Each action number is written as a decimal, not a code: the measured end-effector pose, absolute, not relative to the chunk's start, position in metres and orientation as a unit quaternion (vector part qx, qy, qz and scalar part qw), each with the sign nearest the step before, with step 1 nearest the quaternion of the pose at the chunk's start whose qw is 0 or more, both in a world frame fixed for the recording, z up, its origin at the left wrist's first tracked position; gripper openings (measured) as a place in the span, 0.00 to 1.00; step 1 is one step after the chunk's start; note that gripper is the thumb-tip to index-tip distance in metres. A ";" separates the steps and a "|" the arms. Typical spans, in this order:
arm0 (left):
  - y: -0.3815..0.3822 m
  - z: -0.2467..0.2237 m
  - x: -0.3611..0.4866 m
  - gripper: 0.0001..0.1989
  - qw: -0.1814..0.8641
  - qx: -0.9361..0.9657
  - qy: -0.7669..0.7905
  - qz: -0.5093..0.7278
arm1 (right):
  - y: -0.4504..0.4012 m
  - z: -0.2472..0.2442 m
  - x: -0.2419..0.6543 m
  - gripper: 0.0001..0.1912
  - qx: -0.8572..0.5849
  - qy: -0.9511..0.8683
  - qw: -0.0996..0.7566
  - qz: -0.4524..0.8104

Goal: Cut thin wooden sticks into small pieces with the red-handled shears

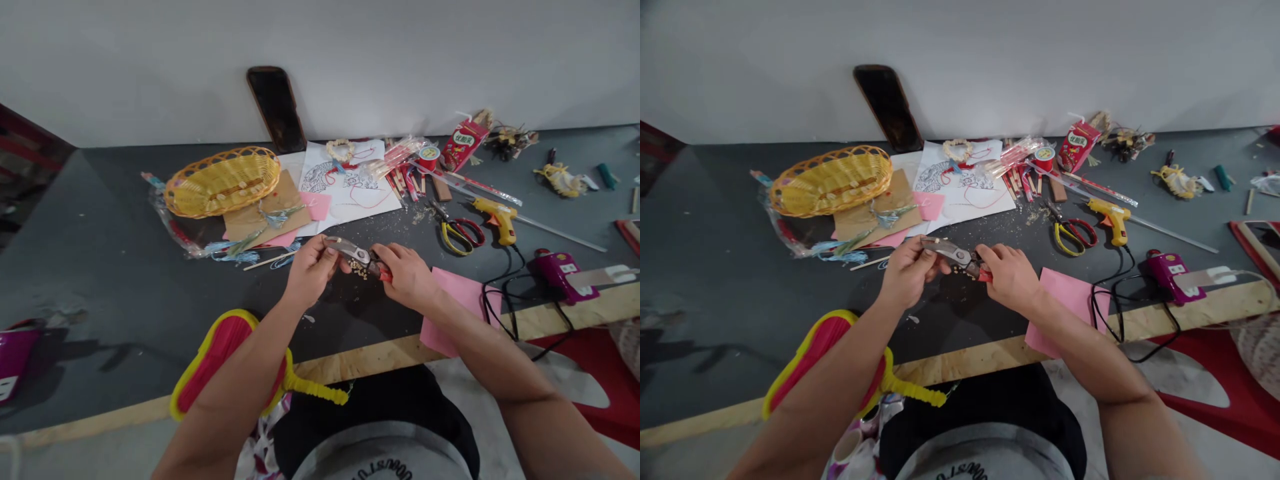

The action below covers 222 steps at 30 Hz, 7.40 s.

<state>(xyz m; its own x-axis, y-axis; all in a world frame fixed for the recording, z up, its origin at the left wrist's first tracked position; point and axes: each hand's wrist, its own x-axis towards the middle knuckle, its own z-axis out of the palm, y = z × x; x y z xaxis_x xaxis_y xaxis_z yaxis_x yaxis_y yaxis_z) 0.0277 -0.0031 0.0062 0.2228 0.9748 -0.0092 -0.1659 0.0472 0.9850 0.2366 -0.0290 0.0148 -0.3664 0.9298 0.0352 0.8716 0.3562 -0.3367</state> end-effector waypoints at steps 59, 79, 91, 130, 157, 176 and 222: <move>-0.008 0.007 0.028 0.24 0.526 0.539 0.463 0.467 | -0.026 0.012 0.237 0.24 -0.548 -0.819 0.114 0.128; -0.008 0.000 0.023 0.11 0.432 0.600 0.484 0.469 | -0.024 0.007 0.240 0.32 -0.539 -0.825 0.132 0.109; -0.012 0.012 0.030 0.14 0.425 0.613 0.470 0.472 | -0.031 0.016 0.232 0.20 -0.569 -0.812 0.105 0.079; 0.001 -0.001 0.030 0.13 0.369 0.583 0.529 0.495 | -0.005 -0.001 0.253 0.09 -0.559 -0.676 0.411 0.248; 0.002 -0.001 0.028 0.21 0.376 0.544 0.504 0.556 | -0.024 0.004 0.243 0.12 -0.515 -0.827 0.199 0.109; -0.005 -0.001 0.026 0.14 0.327 0.585 0.533 0.516 | -0.020 -0.001 0.242 0.31 -0.498 -0.833 0.190 0.150; -0.003 -0.003 0.027 0.16 0.402 0.575 0.493 0.514 | -0.024 0.006 0.236 0.29 -0.545 -0.822 0.120 0.117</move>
<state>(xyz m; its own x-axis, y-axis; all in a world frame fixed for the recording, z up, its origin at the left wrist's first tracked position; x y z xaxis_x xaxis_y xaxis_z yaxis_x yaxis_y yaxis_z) 0.0270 -0.0026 -0.0027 -0.0144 0.9808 0.1946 0.1543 -0.1901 0.9696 0.2365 -0.0240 0.0061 -0.3779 0.9232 0.0699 0.8673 0.3794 -0.3222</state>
